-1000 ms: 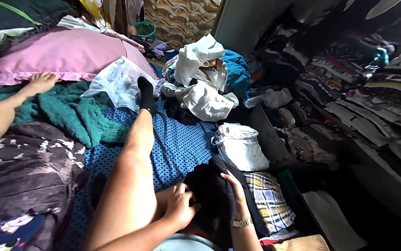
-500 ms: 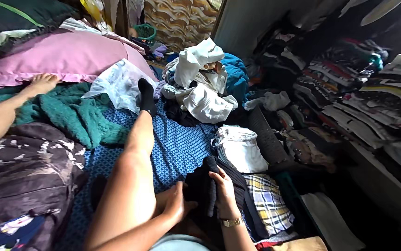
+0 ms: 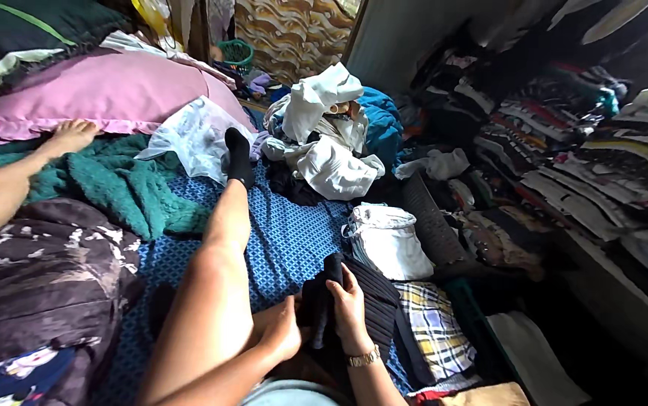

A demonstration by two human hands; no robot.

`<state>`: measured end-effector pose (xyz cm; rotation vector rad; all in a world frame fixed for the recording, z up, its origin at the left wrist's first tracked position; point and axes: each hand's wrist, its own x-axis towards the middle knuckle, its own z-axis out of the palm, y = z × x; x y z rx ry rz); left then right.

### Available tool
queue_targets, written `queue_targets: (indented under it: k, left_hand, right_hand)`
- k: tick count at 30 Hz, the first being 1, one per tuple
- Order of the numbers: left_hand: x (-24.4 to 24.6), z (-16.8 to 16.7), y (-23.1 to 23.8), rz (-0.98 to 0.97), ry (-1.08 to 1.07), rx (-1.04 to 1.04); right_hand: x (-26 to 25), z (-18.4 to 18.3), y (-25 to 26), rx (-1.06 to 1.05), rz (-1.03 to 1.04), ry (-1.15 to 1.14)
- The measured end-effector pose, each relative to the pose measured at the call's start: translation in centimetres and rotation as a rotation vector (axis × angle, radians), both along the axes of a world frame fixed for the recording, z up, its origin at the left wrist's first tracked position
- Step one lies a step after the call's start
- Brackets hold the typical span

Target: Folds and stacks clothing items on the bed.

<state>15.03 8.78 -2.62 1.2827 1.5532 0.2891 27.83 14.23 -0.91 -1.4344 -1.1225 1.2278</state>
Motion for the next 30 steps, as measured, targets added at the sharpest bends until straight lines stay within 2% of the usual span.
queue_targets:
  k: [3,9,13,16,18,22,25,30]
  left_hand:
    - [-0.5,-0.6,-0.2,0.042,-0.144,-0.02]
    - [-1.0,-0.5,-0.1,0.339,-0.566,-0.195]
    - [-1.5,-0.5,0.0,0.389,-0.614,-0.252]
    - [-1.9,-0.4,-0.1,0.412,-0.632,-0.277]
    - [-2.1,-0.5,-0.2,0.44,-0.654,-0.275]
    - [-2.3,-0.5,-0.3,0.511,-0.757,-0.292]
    - [-2.5,-0.4,-0.1,0.493,-0.821,-0.306]
    - [-3.1,-0.5,-0.6,0.42,-0.746,-0.301]
  right_hand:
    - [-0.1,-0.1,0.0,0.007,0.009,-0.035]
    - [-0.4,-0.5,-0.1,0.027,0.014,-0.088]
    - [-0.7,-0.5,-0.5,0.035,0.043,-0.08]
    - [0.0,0.2,-1.7,0.081,0.161,-0.04]
    - [1.3,0.3,-2.8,0.189,0.317,-0.185]
    - [4.0,-0.2,-4.9,0.551,0.625,-0.632]
    - [4.5,-1.1,-5.9,0.702,0.616,-0.904]
    - [5.8,0.8,-7.6,0.593,0.451,-0.854]
